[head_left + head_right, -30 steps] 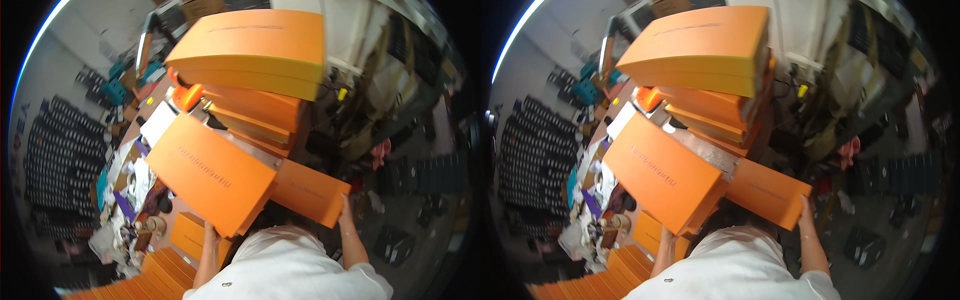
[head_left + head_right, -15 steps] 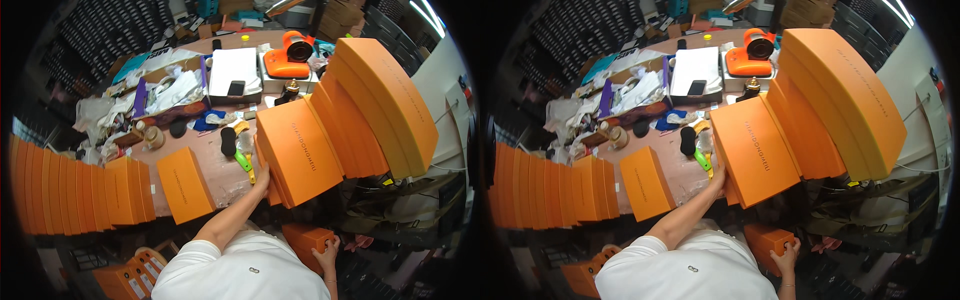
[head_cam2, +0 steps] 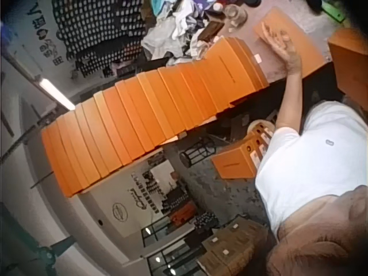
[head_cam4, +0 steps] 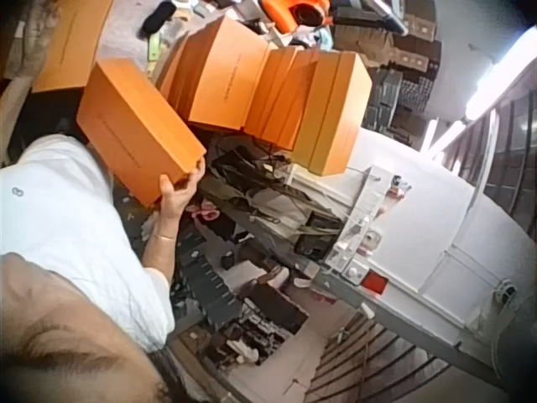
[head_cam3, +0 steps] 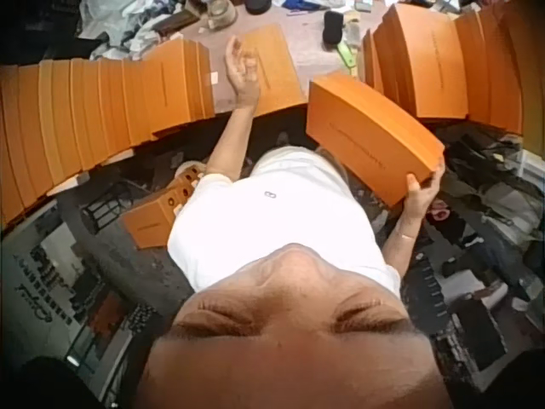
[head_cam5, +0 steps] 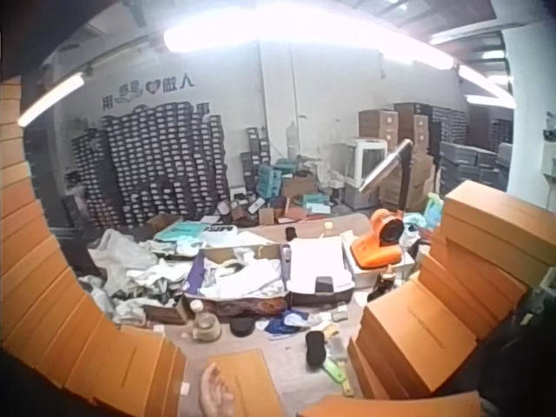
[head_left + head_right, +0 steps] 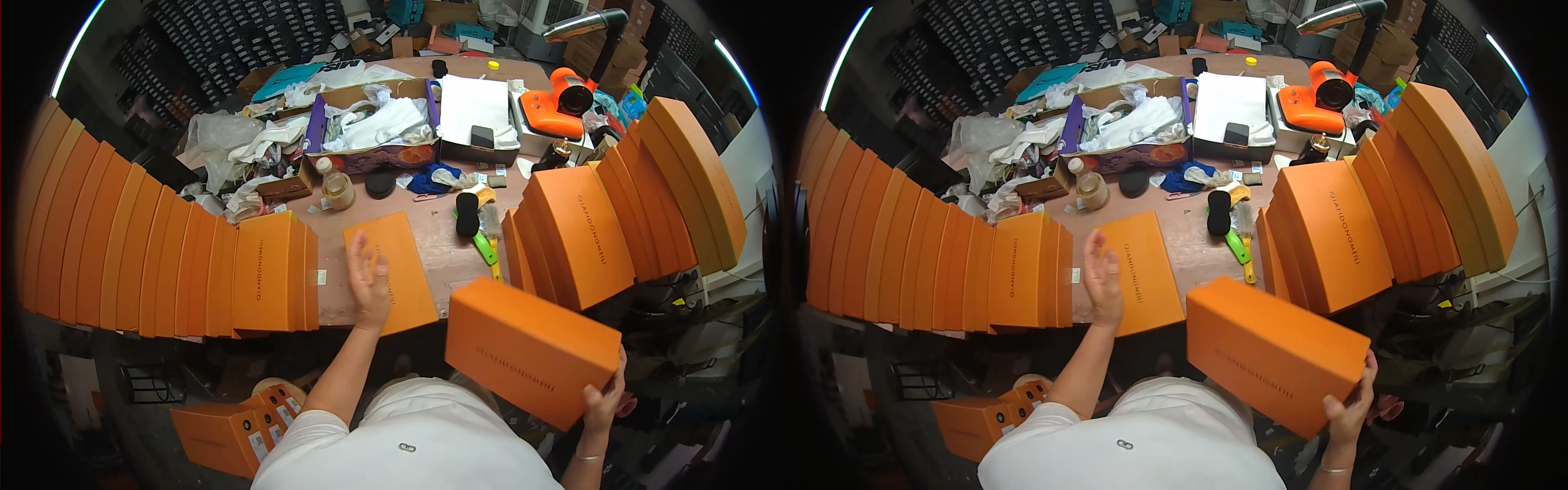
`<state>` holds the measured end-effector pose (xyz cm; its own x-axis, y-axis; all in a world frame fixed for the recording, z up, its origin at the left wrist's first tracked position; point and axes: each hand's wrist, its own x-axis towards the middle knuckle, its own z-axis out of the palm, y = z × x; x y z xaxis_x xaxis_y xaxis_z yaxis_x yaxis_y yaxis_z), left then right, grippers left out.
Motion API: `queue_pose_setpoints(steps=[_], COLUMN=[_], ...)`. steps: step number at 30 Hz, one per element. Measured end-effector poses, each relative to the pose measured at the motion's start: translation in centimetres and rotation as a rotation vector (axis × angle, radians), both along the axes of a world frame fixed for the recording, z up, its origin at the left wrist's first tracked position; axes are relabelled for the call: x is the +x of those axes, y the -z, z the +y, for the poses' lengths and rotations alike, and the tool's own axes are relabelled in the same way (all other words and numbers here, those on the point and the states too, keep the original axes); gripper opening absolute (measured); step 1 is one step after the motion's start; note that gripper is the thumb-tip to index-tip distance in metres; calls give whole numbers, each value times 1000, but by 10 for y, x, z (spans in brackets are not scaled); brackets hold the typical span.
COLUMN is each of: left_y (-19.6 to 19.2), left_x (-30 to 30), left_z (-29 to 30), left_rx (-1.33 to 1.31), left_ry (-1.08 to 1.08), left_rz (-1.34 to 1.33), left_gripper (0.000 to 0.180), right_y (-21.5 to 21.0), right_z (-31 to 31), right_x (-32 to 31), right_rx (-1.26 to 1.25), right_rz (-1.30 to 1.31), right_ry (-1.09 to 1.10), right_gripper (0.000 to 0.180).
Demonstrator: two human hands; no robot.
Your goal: Packing shoes into boxes, including cleaning them with a brush and sponge and wrapping them in tissue paper.
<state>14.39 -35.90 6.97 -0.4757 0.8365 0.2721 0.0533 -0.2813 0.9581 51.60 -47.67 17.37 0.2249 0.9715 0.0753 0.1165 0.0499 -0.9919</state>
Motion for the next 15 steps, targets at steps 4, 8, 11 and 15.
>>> queue_pose_setpoints(steps=[4, 8, 11, 15], left_y=[19, 94, 91, 122], left_x=[-63, -69, -74, -80], left_z=[-44, -35, -20, -17], left_rx=[-111, -407, -402, -416], left_ry=[0, 258, 321, 234], left_rz=[-58, -41, -242, -423], left_gripper=[78, 81, 64, 57], right_y=[93, 197, 190, 196], right_z=[18, 29, 13, 59], right_x=[-95, -204, -221, -178], right_rx=[-158, -553, -556, -439], right_rz=[671, 884, 940, 472], right_ry=[50, -119, -128, -49], right_gripper=[54, 44, 32, 27])
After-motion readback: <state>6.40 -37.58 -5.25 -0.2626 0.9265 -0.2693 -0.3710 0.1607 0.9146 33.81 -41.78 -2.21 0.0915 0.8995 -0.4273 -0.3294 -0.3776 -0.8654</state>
